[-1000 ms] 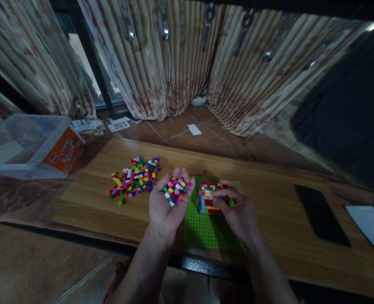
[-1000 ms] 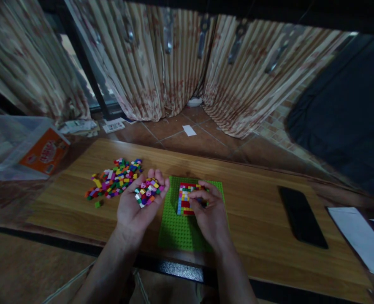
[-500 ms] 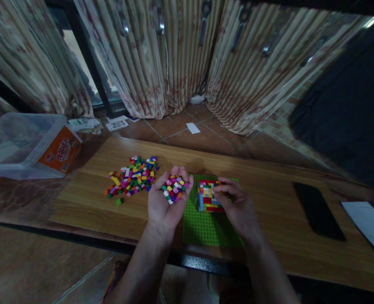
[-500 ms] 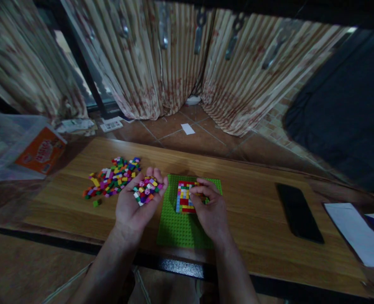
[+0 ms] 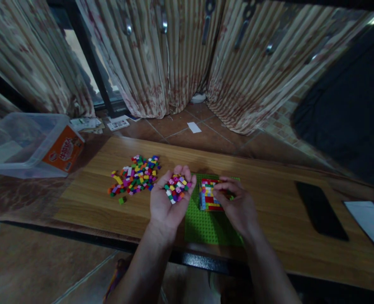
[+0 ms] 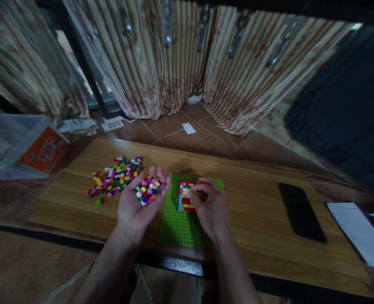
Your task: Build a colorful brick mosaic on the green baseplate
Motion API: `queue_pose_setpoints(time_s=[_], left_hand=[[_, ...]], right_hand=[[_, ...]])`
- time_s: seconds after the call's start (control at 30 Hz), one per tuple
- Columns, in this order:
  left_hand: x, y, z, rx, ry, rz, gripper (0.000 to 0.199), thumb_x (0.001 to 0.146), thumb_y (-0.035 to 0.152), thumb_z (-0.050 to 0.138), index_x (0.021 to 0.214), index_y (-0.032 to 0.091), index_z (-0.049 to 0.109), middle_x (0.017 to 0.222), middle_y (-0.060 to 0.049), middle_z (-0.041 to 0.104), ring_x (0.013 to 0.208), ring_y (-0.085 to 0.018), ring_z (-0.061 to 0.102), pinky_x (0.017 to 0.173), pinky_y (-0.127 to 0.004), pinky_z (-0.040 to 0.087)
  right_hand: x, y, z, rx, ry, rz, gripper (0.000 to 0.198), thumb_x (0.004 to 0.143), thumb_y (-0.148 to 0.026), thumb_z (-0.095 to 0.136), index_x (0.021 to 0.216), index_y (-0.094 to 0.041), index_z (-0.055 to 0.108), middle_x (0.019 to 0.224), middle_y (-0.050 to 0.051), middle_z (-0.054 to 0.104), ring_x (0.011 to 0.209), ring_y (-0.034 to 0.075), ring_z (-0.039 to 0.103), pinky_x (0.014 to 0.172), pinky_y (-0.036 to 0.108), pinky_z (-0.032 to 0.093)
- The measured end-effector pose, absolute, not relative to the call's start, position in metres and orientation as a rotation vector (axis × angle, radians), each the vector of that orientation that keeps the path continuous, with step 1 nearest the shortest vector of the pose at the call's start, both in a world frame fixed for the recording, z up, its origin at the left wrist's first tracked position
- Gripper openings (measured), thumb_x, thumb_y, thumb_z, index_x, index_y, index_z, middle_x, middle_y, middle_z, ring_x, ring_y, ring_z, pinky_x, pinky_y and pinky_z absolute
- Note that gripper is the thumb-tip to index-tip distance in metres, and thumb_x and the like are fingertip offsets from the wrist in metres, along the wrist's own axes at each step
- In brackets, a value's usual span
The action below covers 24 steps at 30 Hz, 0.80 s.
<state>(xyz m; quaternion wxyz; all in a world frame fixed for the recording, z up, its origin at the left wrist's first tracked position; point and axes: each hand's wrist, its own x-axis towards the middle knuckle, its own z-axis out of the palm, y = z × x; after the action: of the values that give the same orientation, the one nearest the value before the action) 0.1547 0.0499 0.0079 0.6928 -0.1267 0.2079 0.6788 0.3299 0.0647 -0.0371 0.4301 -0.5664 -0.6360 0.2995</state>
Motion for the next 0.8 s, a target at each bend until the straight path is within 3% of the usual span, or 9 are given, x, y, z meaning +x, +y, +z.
queue_pose_setpoints(time_s=[0.27, 0.47, 0.8], left_hand=[[0.163, 0.048, 0.009, -0.303, 0.494, 1.467, 0.021, 0.091, 0.018, 0.048, 0.083, 0.012, 0.067, 0.088, -0.009, 0.072, 0.085, -0.018, 0.071, 0.092, -0.04, 0.054], [0.168, 0.049, 0.01, -0.288, 0.52, 1.428, 0.024, 0.092, 0.017, 0.046, 0.084, 0.01, 0.067, 0.093, -0.011, 0.072, 0.09, -0.018, 0.071, 0.085, -0.031, 0.055], [0.17, 0.047, 0.013, -0.311, 0.513, 1.418, 0.02, 0.09, 0.016, 0.049, 0.087, 0.011, 0.068, 0.096, -0.011, 0.072, 0.095, -0.02, 0.07, 0.084, -0.031, 0.056]], right_hand=[[0.317, 0.052, -0.024, -1.338, -1.705, 0.438, 0.015, 0.088, -0.032, 0.059, 0.092, -0.027, 0.073, 0.123, 0.006, 0.062, 0.117, 0.025, 0.056, 0.103, 0.05, 0.042], [0.303, 0.046, -0.014, -1.189, -1.88, 0.53, 0.019, 0.091, -0.034, 0.06, 0.106, -0.034, 0.07, 0.134, 0.003, 0.055, 0.127, 0.025, 0.049, 0.106, 0.049, 0.041], [0.301, 0.048, -0.018, -1.213, -1.843, 0.645, 0.008, 0.088, -0.035, 0.064, 0.093, -0.032, 0.07, 0.132, 0.002, 0.055, 0.128, 0.026, 0.048, 0.107, 0.052, 0.039]])
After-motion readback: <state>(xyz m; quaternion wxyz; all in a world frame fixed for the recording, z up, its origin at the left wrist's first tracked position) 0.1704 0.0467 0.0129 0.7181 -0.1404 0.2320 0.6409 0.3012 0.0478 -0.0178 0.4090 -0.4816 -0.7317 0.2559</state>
